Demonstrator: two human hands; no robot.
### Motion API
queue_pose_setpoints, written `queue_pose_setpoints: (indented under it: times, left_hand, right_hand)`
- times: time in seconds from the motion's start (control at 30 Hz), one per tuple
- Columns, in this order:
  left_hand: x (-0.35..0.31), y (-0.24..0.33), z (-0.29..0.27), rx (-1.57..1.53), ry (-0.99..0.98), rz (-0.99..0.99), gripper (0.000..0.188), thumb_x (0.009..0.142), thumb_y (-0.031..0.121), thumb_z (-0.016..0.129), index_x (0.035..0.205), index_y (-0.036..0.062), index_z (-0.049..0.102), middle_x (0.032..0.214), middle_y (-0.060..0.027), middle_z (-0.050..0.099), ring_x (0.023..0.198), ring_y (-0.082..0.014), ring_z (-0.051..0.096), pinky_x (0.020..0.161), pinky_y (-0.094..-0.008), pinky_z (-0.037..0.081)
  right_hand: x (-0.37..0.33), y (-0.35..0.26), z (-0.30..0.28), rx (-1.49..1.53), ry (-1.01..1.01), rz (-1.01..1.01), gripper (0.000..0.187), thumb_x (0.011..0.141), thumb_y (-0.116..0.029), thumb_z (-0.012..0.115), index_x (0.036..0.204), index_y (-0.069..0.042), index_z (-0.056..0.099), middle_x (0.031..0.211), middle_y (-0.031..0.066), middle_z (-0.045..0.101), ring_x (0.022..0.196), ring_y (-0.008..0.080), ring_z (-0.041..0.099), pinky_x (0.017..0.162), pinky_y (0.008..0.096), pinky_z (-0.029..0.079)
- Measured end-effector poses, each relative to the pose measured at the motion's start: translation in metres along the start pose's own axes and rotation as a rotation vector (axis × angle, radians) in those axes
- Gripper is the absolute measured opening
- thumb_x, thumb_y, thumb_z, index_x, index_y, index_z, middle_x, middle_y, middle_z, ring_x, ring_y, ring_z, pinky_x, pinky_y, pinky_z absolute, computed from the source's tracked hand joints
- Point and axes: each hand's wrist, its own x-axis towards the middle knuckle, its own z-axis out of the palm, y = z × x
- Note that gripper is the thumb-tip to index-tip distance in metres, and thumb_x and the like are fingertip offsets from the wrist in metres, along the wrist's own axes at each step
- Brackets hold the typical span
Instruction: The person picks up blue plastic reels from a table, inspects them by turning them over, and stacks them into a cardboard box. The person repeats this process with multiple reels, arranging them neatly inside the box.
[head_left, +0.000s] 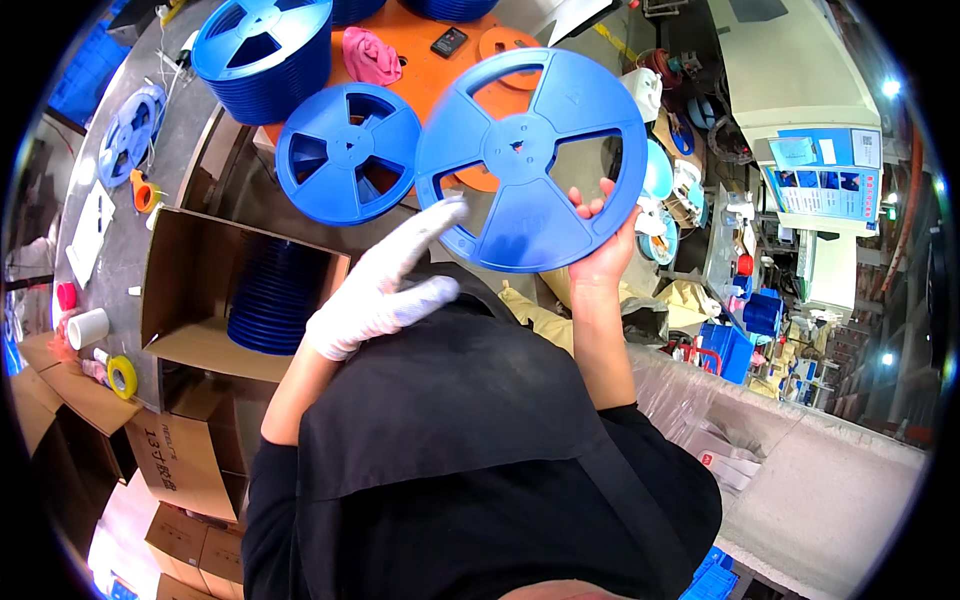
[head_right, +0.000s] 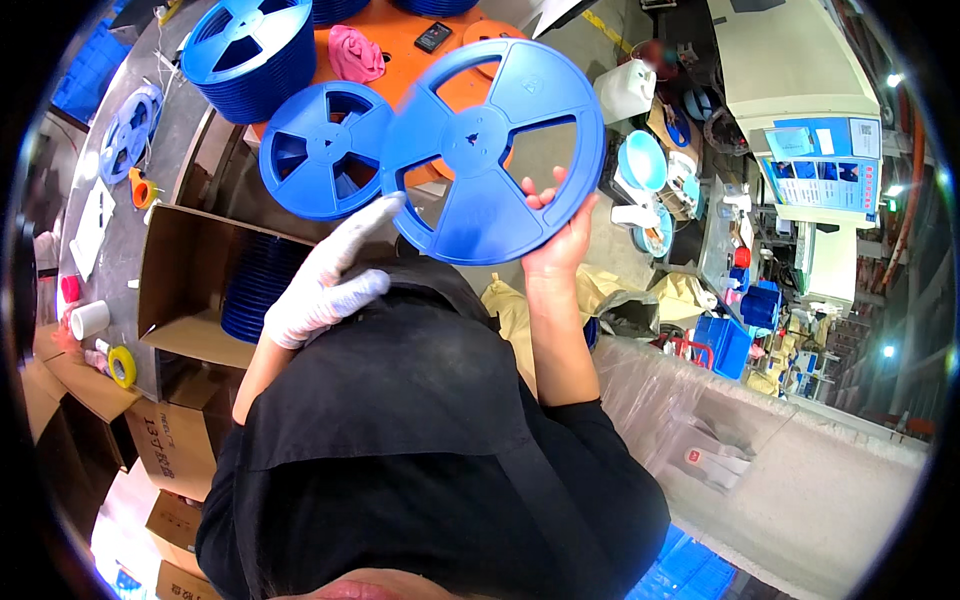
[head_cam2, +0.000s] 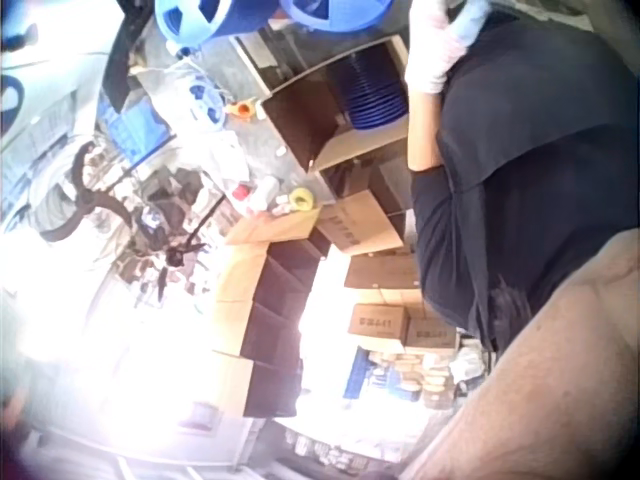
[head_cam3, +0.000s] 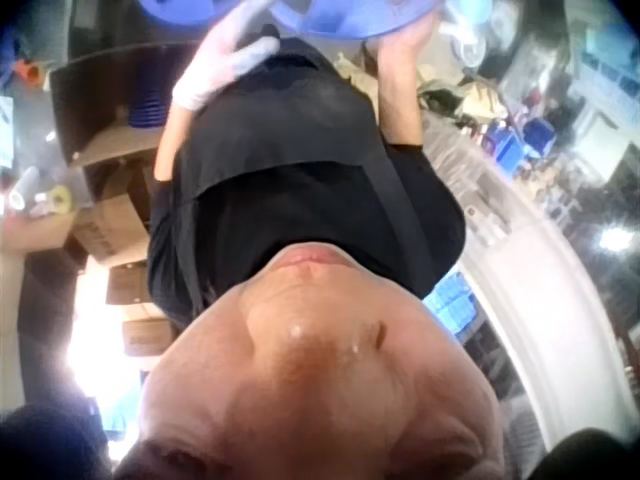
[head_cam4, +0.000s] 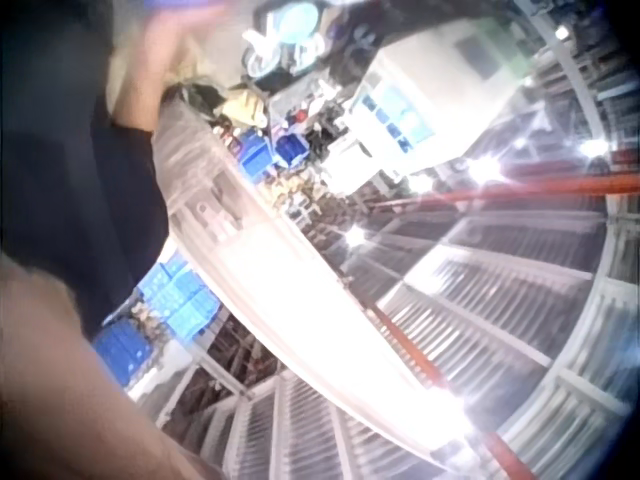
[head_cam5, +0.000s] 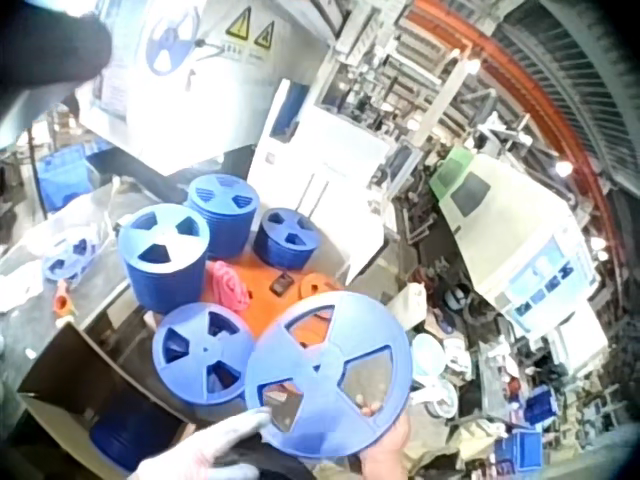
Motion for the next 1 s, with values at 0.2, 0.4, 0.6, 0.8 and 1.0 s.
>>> queue_pose_setpoints:
  times: [0.2,0.4,0.6,0.8,1.0]
  left_hand:
    - [-0.044,-0.042,-0.005,-0.331,0.508,-0.132,0.047,0.095,0.007,0.051,0.141,-0.0011,0.041,0.142,-0.0132,0.047,0.134,-0.0210,0.042,0.113,-0.0353,0.029]
    - [-0.048,-0.059,-0.032,-0.109,0.677,-0.037,0.038,0.098,0.005,0.048,0.136,-0.0017,0.049,0.133,-0.0127,0.056,0.126,-0.0203,0.050,0.108,-0.0314,0.035]
    - [-0.048,-0.064,-0.042,0.108,0.833,0.017,0.036,0.097,0.004,0.050,0.132,-0.0013,0.053,0.129,-0.0128,0.059,0.121,-0.0208,0.055,0.105,-0.0308,0.039]
    - [-0.045,-0.071,-0.043,0.937,0.782,0.208,0.051,0.086,0.002,0.063,0.135,0.0021,0.049,0.136,-0.0171,0.052,0.127,-0.0325,0.049,0.107,-0.0382,0.037]
    - [-0.029,-0.064,-0.028,1.355,0.466,0.222,0.061,0.070,0.011,0.069,0.130,0.0135,0.056,0.136,-0.0108,0.052,0.128,-0.0359,0.046,0.109,-0.0510,0.032]
  right_hand:
    - [0.014,0.005,-0.033,0.197,-0.096,0.098,0.035,0.101,-0.035,0.044,0.105,-0.003,0.057,0.062,0.0006,0.056,0.058,0.0152,0.059,0.097,0.0407,0.050]
    - [0.018,0.011,-0.024,0.330,-0.206,0.154,0.028,0.101,-0.025,0.043,0.106,-0.001,0.058,0.063,0.0002,0.052,0.060,0.0141,0.056,0.101,0.0401,0.048]
    - [0.022,0.018,-0.016,0.253,-0.200,0.207,0.027,0.100,-0.023,0.047,0.108,0.000,0.057,0.065,0.0009,0.055,0.061,0.0143,0.058,0.104,0.0394,0.046]
    - [0.037,0.026,0.002,0.230,-0.156,0.303,0.030,0.098,-0.027,0.050,0.106,0.001,0.056,0.064,0.0033,0.058,0.061,0.0173,0.061,0.103,0.0419,0.046]
    - [0.041,0.034,0.022,0.216,-0.204,0.397,0.035,0.099,-0.031,0.048,0.112,0.000,0.055,0.068,0.0029,0.059,0.065,0.0184,0.061,0.102,0.0429,0.046]
